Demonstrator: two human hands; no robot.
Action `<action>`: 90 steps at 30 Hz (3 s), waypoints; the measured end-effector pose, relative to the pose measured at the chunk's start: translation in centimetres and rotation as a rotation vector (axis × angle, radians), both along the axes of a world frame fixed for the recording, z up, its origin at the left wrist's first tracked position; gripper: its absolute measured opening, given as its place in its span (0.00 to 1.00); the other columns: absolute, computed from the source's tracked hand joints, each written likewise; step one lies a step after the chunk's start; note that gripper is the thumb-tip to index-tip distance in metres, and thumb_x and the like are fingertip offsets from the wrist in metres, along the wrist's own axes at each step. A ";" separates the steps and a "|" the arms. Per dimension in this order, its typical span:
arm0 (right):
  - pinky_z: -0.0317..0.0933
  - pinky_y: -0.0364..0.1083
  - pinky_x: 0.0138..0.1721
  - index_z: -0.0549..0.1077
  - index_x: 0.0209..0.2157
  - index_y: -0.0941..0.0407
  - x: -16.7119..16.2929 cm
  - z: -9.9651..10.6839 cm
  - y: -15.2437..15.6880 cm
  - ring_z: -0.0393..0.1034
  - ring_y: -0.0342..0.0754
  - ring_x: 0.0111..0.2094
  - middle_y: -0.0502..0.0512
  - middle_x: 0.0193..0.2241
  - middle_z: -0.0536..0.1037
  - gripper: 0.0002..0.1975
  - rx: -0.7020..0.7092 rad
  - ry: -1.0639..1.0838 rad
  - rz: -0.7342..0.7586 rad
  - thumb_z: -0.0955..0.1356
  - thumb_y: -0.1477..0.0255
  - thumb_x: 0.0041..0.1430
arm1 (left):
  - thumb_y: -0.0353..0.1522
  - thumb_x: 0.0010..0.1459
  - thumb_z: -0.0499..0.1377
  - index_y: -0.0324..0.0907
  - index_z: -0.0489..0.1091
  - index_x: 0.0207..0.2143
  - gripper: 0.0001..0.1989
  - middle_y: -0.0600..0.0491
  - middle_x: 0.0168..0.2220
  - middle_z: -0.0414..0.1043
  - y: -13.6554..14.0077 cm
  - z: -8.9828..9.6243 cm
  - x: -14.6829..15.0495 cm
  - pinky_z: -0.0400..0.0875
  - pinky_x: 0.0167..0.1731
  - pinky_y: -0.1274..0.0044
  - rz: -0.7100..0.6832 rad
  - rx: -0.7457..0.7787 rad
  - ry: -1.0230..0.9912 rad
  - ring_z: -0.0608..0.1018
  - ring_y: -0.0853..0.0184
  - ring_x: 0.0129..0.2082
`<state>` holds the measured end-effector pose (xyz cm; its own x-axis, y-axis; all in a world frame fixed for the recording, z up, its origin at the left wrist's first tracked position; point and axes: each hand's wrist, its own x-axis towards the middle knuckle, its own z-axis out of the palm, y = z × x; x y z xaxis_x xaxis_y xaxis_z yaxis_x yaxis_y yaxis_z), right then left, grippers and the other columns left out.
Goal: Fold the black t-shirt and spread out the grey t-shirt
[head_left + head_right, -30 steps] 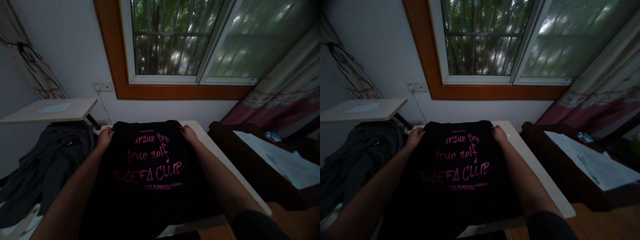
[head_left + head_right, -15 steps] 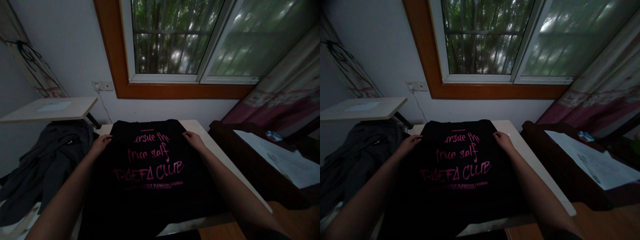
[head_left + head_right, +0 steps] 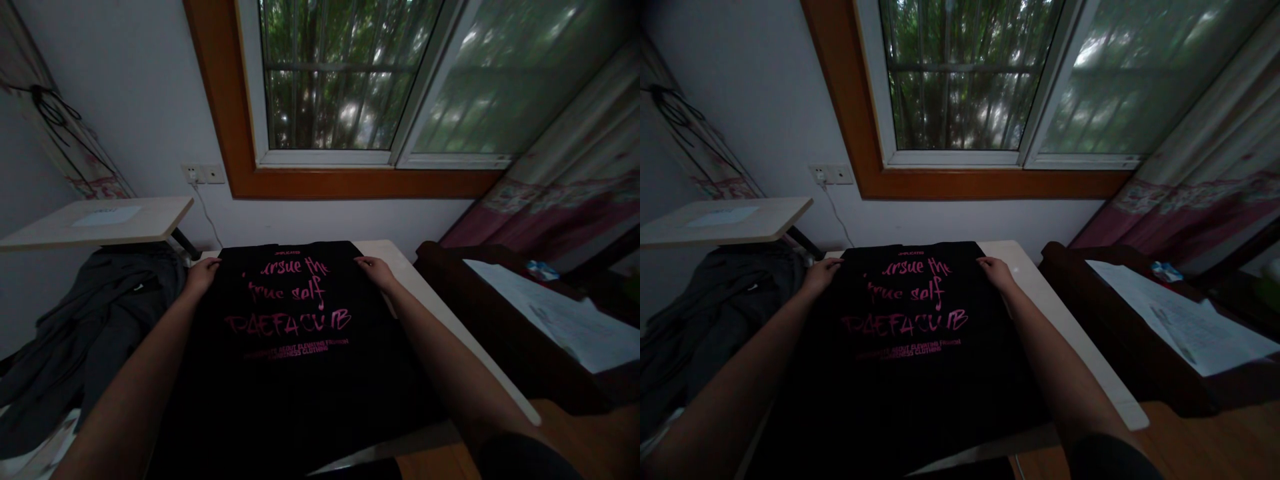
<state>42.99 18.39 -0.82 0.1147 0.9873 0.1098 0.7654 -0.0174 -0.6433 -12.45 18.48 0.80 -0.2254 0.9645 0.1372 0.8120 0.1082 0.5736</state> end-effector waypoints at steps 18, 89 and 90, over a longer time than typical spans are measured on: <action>0.66 0.50 0.53 0.80 0.47 0.54 1.2 0.4 1.2 0.75 0.53 0.50 0.57 0.48 0.82 0.16 0.007 0.002 -0.073 0.65 0.68 0.63 | 0.35 0.62 0.54 0.46 0.77 0.50 0.18 0.50 0.51 0.78 -1.1 -1.1 -0.4 0.69 0.54 0.71 -0.045 -0.039 0.060 0.77 0.59 0.53; 0.65 0.55 0.57 0.73 0.55 0.50 1.2 -0.4 -11.8 0.73 0.57 0.55 0.57 0.53 0.78 0.19 -0.033 -0.020 0.132 0.65 0.65 0.64 | 0.32 0.68 0.45 0.46 0.63 0.63 0.23 0.43 0.51 0.74 -16.0 -0.6 2.1 0.73 0.35 0.72 -0.087 -0.094 0.608 0.81 0.60 0.37; 0.65 0.56 0.57 0.73 0.55 0.50 1.2 -0.3 -11.9 0.73 0.57 0.55 0.57 0.53 0.78 0.19 -0.044 -0.030 0.129 0.65 0.65 0.64 | 0.32 0.68 0.45 0.46 0.63 0.63 0.24 0.43 0.50 0.75 -15.9 -0.5 1.9 0.74 0.35 0.72 -0.099 -0.115 0.593 0.82 0.59 0.38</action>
<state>44.17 6.45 -1.13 -0.0162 0.9976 0.0675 0.7822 0.0547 -0.6206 -10.51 2.60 0.33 -0.0507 0.9931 0.1054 0.9987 0.0500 0.0100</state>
